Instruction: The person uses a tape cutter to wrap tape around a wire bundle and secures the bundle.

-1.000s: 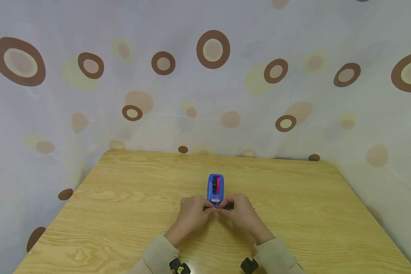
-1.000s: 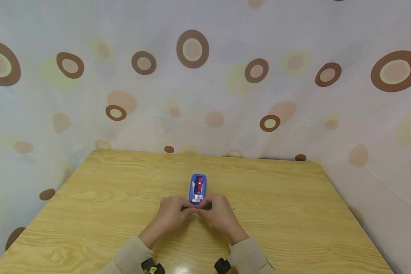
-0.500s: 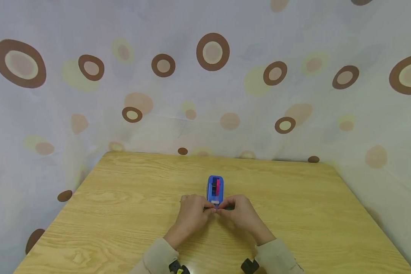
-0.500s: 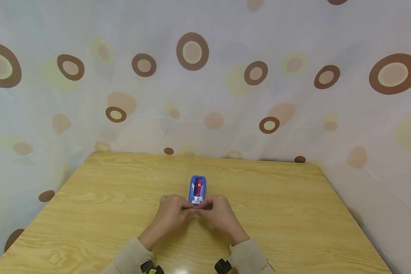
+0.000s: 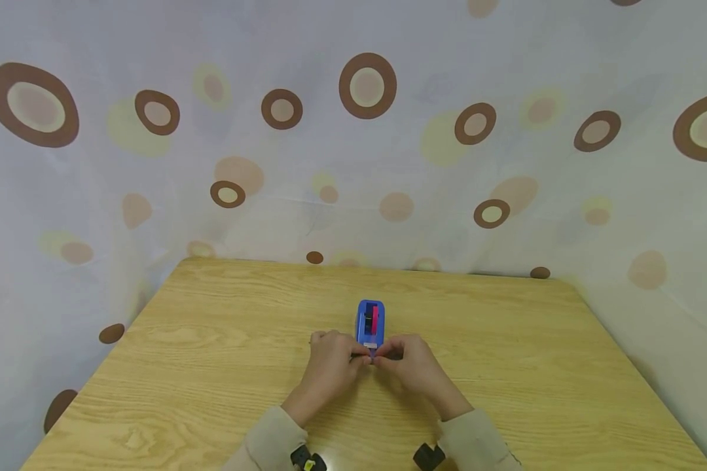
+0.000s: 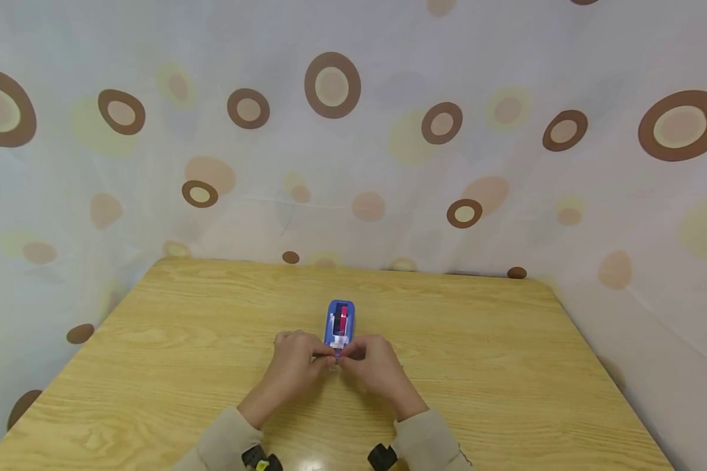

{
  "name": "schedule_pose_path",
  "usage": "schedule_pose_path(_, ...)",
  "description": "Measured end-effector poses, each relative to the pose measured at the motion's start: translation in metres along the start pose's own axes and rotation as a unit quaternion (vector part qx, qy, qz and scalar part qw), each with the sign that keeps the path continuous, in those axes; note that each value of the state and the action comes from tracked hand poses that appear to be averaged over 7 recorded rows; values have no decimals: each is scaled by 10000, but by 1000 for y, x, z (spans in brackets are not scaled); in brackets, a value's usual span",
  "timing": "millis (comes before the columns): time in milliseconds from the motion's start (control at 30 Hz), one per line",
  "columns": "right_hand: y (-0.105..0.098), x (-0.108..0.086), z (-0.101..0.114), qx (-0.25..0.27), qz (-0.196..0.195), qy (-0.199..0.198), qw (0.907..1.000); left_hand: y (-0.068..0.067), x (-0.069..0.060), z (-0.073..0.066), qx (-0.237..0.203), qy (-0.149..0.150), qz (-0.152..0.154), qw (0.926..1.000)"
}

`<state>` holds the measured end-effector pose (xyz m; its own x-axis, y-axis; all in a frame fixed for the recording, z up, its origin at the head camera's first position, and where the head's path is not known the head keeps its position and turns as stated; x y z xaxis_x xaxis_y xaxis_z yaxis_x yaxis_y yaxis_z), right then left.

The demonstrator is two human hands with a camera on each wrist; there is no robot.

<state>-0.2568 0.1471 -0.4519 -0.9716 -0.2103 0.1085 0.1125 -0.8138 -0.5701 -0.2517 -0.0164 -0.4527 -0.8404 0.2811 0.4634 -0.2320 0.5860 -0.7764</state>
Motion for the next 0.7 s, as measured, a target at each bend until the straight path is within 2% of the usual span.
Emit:
schedule_pose_path(300, 3, 0, 1, -107, -243, -51, 9996, -1, 0, 0, 119, -13, -32, 9999)
schedule_pose_path(700, 2, -1, 2, -57, -294, -141, 9995, -5, -1, 2, 215, -213, 330, 9990)
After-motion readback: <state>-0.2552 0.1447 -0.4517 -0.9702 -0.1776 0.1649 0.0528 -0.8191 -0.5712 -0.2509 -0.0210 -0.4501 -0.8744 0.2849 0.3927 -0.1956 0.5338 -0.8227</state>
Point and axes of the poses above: each hand's wrist, its own x-axis towards the middle knuckle, its own y-axis out of the palm, z = x × y, the point moved 3 cm from there along x, towards the middle knuckle, and after that the axes turned 5 degrees about -z, right-handed, at the moved point
